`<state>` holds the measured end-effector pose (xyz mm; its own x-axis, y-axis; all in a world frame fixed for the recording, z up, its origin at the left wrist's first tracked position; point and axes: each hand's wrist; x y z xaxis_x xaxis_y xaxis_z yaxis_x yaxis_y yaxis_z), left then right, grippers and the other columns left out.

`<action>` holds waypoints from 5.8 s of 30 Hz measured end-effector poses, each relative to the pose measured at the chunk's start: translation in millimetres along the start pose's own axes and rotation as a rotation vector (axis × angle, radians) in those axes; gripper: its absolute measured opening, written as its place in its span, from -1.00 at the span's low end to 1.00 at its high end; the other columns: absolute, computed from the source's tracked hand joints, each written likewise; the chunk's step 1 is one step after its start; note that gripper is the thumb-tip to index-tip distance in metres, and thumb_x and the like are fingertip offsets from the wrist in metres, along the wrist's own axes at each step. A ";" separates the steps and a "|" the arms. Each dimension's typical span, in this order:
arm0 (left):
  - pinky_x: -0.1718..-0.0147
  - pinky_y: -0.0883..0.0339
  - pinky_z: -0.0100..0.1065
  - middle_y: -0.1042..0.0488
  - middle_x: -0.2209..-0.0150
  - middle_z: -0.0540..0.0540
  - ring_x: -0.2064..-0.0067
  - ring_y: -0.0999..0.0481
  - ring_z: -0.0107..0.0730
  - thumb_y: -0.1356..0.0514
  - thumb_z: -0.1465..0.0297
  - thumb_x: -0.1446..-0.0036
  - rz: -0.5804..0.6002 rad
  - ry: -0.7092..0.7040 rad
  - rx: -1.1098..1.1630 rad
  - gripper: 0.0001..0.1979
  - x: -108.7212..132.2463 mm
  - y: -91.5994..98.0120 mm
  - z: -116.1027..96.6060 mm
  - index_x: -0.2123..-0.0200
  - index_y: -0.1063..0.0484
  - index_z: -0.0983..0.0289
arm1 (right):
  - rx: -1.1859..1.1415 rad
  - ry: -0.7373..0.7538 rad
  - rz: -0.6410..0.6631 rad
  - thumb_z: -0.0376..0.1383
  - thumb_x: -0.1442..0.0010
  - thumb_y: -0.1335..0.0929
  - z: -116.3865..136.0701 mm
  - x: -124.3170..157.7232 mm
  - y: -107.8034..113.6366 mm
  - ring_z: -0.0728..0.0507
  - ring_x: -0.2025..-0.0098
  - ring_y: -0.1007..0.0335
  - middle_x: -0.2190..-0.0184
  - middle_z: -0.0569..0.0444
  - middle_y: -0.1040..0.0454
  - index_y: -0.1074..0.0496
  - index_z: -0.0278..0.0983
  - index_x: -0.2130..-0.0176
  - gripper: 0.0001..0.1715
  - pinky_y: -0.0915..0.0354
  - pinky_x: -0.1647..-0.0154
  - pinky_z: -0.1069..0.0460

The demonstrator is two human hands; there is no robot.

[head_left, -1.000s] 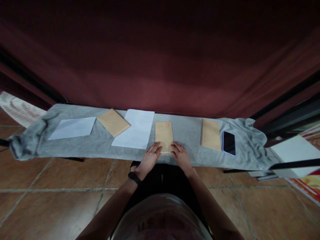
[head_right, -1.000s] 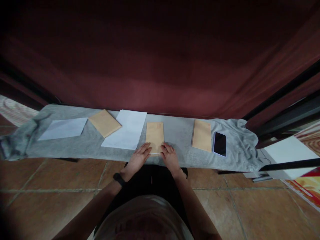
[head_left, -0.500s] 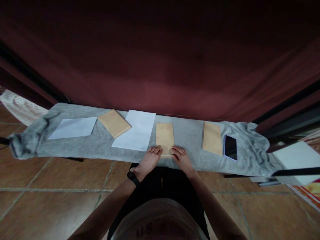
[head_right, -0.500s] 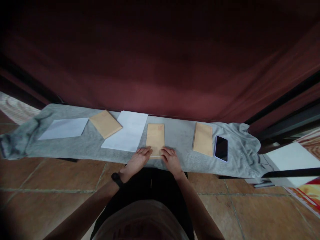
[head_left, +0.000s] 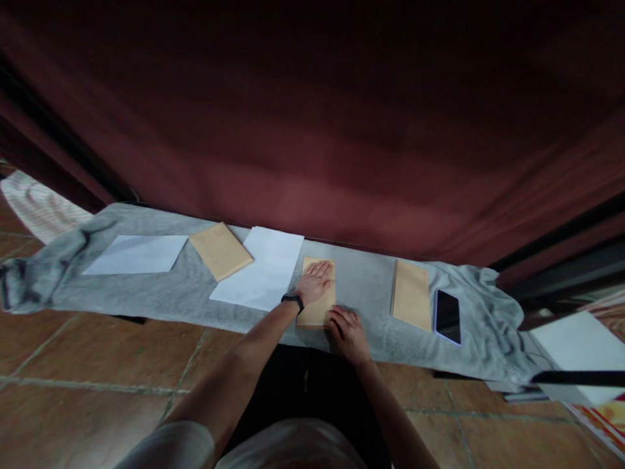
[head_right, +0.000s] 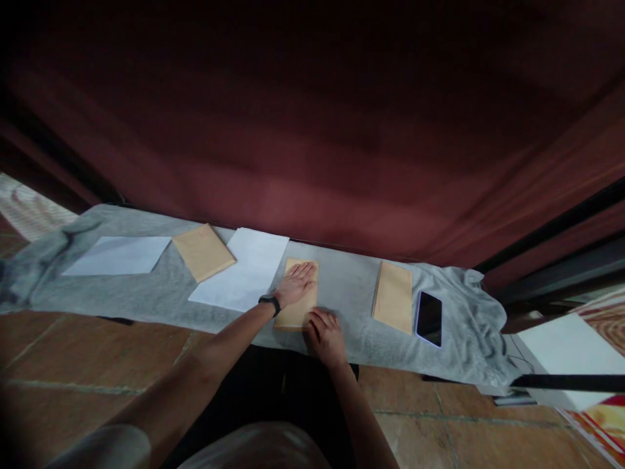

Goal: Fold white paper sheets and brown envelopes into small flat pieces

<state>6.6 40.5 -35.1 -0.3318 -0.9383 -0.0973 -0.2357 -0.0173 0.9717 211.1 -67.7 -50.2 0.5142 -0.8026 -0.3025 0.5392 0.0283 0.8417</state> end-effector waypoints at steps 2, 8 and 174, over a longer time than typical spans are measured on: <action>-0.42 0.20 -0.12 -0.07 -0.44 0.22 -0.47 0.01 -0.24 0.13 0.21 -0.44 0.001 -0.063 0.002 -0.41 4.5 -4.8 1.0 -0.41 -0.07 0.37 | -0.004 -0.003 0.000 -0.21 -0.45 -0.22 0.7 -0.5 0.5 -0.18 -0.12 -0.39 -0.15 -0.01 -0.49 -0.45 -0.17 -0.13 -0.63 -0.25 -0.14 -0.14; -0.43 0.25 -0.16 -0.05 -0.45 0.23 -0.48 0.07 -0.29 0.18 0.19 -0.46 -0.001 -0.170 0.020 -0.41 30.9 -15.1 -5.6 -0.41 -0.05 0.37 | -0.019 -0.026 0.006 -0.22 -0.43 -0.23 1.4 -1.7 -1.0 -0.19 -0.10 -0.40 -0.14 -0.02 -0.50 -0.47 -0.19 -0.11 -0.64 -0.24 -0.17 -0.15; -0.36 -0.11 -0.01 -0.26 -0.35 0.30 -0.39 -0.22 -0.09 0.00 0.32 -0.41 -0.248 0.006 0.061 -0.49 186.9 -2.9 -47.2 -0.35 -0.20 0.35 | 0.145 -0.051 0.074 -0.21 -0.48 -0.12 44.5 33.2 -15.9 -0.23 -0.39 -0.16 -0.37 -0.05 -0.23 -0.19 -0.26 -0.38 -0.43 0.00 -0.45 -0.25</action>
<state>-11.6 -151.1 -45.9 -0.2512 -0.9100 -0.3298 -0.3637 -0.2270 0.9034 189.9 -121.3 -53.8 0.5120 -0.8309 -0.2176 0.3977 0.0048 0.9175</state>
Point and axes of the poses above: each hand's wrist, its own x-axis away from the middle knuckle, its own y-axis out of the back of the hand, z = x × y
